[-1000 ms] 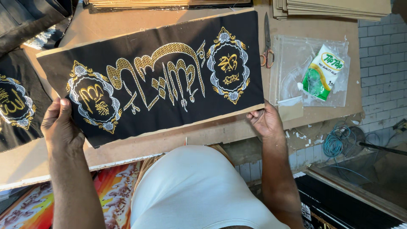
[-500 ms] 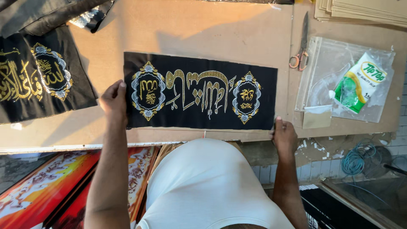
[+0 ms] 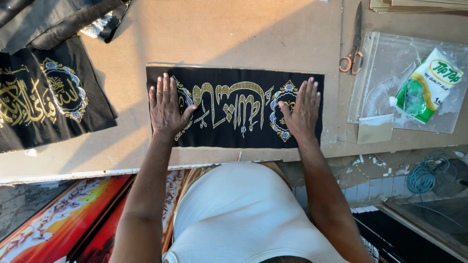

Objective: The person spreads white adhesive from a packet onto a flat board using a small squeegee pad, then lays a black embroidered fabric banner with gold calligraphy onto the glued board and presses it flat with both hands. They repeat the process with additional banners, smoothing each one in place.

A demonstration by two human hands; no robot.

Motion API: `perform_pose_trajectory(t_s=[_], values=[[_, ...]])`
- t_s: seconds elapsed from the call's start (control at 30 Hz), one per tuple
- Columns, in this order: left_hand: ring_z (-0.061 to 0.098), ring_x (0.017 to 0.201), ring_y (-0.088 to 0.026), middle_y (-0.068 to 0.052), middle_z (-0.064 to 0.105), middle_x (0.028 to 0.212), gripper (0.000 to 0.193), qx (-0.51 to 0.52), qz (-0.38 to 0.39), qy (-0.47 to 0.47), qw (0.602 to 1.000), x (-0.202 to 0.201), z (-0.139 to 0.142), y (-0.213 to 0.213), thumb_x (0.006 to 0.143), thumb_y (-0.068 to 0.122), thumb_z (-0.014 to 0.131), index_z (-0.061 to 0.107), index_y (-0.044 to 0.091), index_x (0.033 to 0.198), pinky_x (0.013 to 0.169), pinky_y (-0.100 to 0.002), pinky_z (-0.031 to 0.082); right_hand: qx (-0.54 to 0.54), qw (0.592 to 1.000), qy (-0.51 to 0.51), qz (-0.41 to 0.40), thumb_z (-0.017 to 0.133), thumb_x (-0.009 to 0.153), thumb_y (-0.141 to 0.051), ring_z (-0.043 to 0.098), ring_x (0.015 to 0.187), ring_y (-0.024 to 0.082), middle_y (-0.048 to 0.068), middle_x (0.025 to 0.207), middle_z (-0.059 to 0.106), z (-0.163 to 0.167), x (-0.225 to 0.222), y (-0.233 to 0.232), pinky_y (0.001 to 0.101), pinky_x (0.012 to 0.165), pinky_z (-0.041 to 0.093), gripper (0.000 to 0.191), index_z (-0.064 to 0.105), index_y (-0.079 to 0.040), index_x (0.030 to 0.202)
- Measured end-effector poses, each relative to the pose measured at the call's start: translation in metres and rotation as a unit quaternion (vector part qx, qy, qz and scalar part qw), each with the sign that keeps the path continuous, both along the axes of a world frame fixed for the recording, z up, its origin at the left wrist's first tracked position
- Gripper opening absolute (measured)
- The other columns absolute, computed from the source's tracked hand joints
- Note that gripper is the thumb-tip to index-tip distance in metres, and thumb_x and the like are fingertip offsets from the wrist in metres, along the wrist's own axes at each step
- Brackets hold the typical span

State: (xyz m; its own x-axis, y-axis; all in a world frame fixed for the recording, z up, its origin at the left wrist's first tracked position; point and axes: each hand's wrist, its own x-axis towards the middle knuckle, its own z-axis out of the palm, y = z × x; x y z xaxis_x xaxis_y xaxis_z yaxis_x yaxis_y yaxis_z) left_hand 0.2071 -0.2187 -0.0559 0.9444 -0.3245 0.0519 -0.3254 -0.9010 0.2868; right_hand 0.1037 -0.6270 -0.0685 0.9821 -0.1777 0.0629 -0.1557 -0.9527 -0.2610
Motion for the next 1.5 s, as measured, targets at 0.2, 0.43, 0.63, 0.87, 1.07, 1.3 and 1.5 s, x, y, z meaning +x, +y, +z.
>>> perform_pose_trajectory(t_s=[0.2,0.43,0.63,0.87,1.07,1.3,1.5], values=[[0.018,0.161,-0.035,-0.024,0.024,0.171,0.110,0.027,-0.007,0.025,0.999,0.006,-0.009,0.003,0.095,0.083,0.036,0.027,-0.004,0.163,0.129,-0.053,0.009,0.006,1.000,0.023,0.013,0.040,0.102,-0.072,0.012,0.162,0.042,0.029,0.172,0.013,-0.008,-0.001,-0.008,0.0576,0.130,0.015,0.103,0.018,0.008,0.164],[0.019,0.160,-0.036,-0.026,0.026,0.170,0.110,0.009,-0.010,0.032,0.999,0.013,-0.012,0.002,0.096,0.082,0.039,0.029,-0.004,0.163,0.130,-0.053,0.008,0.000,1.000,0.015,0.016,0.039,0.103,-0.071,0.015,0.161,0.043,0.029,0.172,0.016,-0.007,0.004,-0.014,0.0585,0.130,0.017,0.102,0.019,0.009,0.163],[0.020,0.161,-0.036,-0.026,0.026,0.170,0.108,0.001,-0.008,0.029,1.000,0.015,-0.013,0.004,0.096,0.080,0.045,0.028,-0.004,0.163,0.130,-0.053,0.008,0.013,0.999,0.029,0.009,0.041,0.103,-0.069,0.017,0.160,0.046,0.032,0.170,0.016,-0.003,0.006,-0.014,0.0600,0.128,0.018,0.102,0.020,0.012,0.162],[0.019,0.160,-0.035,-0.024,0.026,0.170,0.110,-0.002,-0.015,0.007,1.000,0.017,-0.015,0.007,0.093,0.080,0.050,0.027,-0.001,0.164,0.130,-0.053,0.008,0.020,0.999,0.026,0.004,0.044,0.103,-0.068,0.016,0.160,0.046,0.033,0.170,0.015,0.000,0.009,-0.014,0.0602,0.128,0.017,0.103,0.019,0.013,0.161],[0.018,0.161,-0.034,-0.023,0.025,0.171,0.112,-0.003,-0.012,0.026,1.000,0.016,-0.016,0.010,0.092,0.082,0.049,0.027,-0.001,0.164,0.131,-0.052,0.008,0.017,0.999,0.027,0.005,0.044,0.102,-0.068,0.015,0.160,0.046,0.034,0.170,0.014,-0.002,0.006,-0.014,0.0602,0.128,0.016,0.104,0.018,0.013,0.162],[0.014,0.159,-0.039,-0.028,0.019,0.169,0.122,0.018,-0.011,0.028,0.999,0.014,-0.026,0.018,0.087,0.089,0.046,0.025,-0.005,0.162,0.129,-0.054,0.011,0.009,1.000,0.022,0.007,0.042,0.104,-0.069,0.013,0.162,0.044,0.031,0.172,0.013,-0.007,0.002,-0.016,0.0587,0.130,0.014,0.102,0.018,0.011,0.163],[0.013,0.162,-0.040,-0.028,0.018,0.172,0.119,0.002,-0.018,0.037,0.999,0.011,-0.022,0.026,0.089,0.086,0.049,0.025,-0.003,0.165,0.131,-0.056,0.011,-0.011,0.999,0.032,0.009,0.041,0.103,-0.069,0.011,0.161,0.043,0.031,0.171,0.012,-0.006,0.000,-0.015,0.0597,0.129,0.010,0.101,0.017,0.009,0.163]])
